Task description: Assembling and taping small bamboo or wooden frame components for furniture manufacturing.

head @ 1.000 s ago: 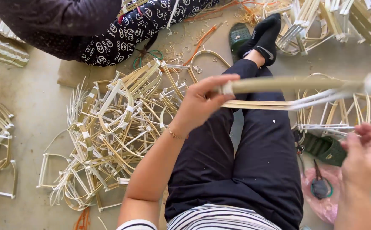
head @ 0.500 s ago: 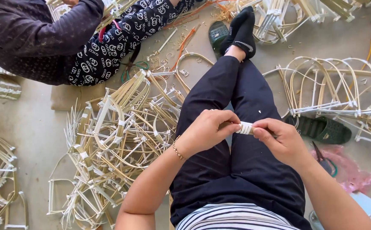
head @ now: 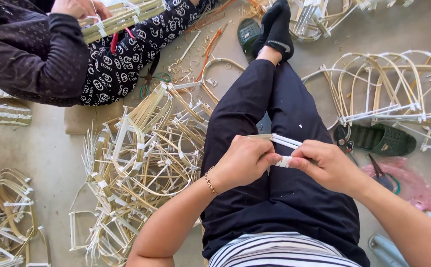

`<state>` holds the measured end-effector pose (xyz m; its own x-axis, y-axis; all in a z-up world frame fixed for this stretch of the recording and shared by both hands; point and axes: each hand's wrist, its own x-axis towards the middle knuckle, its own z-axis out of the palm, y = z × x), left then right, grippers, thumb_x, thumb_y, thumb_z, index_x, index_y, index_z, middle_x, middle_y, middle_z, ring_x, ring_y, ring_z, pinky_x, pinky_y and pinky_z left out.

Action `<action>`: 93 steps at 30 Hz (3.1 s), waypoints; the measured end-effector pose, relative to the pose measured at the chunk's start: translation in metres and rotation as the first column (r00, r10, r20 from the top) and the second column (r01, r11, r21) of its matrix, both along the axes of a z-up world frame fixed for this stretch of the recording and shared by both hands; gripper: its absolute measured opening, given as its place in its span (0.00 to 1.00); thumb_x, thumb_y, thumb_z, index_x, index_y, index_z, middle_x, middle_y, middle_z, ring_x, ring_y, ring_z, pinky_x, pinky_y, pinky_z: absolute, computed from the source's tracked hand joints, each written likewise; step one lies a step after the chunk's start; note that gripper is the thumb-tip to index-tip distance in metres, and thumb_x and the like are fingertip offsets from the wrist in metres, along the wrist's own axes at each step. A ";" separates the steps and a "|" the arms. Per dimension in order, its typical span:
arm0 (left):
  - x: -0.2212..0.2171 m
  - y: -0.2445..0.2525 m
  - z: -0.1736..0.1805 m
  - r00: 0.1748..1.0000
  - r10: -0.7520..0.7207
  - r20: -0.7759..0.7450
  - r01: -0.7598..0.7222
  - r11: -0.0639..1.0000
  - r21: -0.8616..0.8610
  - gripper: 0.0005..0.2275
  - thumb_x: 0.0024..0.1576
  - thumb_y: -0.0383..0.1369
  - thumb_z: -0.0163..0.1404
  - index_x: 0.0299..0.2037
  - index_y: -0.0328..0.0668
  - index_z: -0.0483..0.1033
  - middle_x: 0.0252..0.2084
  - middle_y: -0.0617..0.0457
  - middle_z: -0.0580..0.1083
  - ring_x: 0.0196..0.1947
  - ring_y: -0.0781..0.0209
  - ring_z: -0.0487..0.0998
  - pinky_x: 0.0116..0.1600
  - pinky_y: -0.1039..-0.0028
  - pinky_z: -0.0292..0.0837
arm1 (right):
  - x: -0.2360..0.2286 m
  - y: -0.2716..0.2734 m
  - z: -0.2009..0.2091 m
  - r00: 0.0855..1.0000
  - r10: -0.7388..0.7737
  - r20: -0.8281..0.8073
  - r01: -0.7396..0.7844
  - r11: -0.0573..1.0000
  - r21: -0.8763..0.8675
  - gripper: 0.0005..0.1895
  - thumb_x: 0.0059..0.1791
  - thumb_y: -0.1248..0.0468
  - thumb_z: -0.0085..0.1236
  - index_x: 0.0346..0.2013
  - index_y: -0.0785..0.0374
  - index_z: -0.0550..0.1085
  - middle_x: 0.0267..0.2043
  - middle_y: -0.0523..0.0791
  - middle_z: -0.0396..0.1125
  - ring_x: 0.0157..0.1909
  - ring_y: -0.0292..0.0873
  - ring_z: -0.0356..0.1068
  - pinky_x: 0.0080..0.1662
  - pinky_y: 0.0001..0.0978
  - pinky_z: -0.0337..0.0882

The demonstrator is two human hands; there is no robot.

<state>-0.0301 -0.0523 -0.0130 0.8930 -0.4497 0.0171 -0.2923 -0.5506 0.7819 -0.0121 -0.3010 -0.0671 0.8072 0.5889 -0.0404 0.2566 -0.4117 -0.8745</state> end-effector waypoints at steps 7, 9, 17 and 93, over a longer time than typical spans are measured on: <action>0.007 0.010 -0.005 1.000 0.011 0.004 -0.011 1.000 0.000 0.09 0.58 0.36 0.56 0.30 0.40 0.76 0.29 0.49 0.75 0.31 0.49 0.78 0.37 0.62 0.70 | 0.002 0.004 0.011 0.996 0.002 0.084 -0.005 0.999 0.040 0.10 0.48 0.58 0.61 0.36 0.62 0.78 0.31 0.43 0.70 0.31 0.42 0.71 0.35 0.32 0.70; 0.013 0.015 -0.002 0.999 0.005 0.039 -0.004 0.999 -0.040 0.09 0.58 0.36 0.57 0.31 0.39 0.76 0.29 0.49 0.75 0.31 0.49 0.78 0.37 0.63 0.71 | 0.005 0.004 0.017 0.993 -0.014 0.116 0.006 0.997 0.073 0.10 0.48 0.58 0.61 0.37 0.62 0.78 0.33 0.44 0.70 0.31 0.42 0.72 0.35 0.32 0.70; 0.018 0.026 0.009 0.981 0.018 -0.193 -0.055 0.981 -0.187 0.07 0.57 0.31 0.60 0.37 0.35 0.77 0.28 0.54 0.76 0.27 0.69 0.75 0.34 0.77 0.71 | 0.007 0.013 0.009 0.916 -0.054 0.397 -0.020 0.984 0.179 0.11 0.48 0.60 0.64 0.40 0.63 0.75 0.38 0.45 0.70 0.35 0.43 0.72 0.37 0.33 0.72; -0.009 0.036 -0.017 0.947 -0.062 -0.315 0.022 0.991 -0.128 0.09 0.59 0.34 0.57 0.34 0.35 0.77 0.27 0.54 0.71 0.28 0.69 0.68 0.35 0.74 0.67 | -0.011 0.020 0.010 0.975 0.081 -0.209 -0.084 0.996 -0.005 0.13 0.50 0.56 0.55 0.37 0.62 0.79 0.29 0.41 0.69 0.33 0.37 0.67 0.38 0.30 0.68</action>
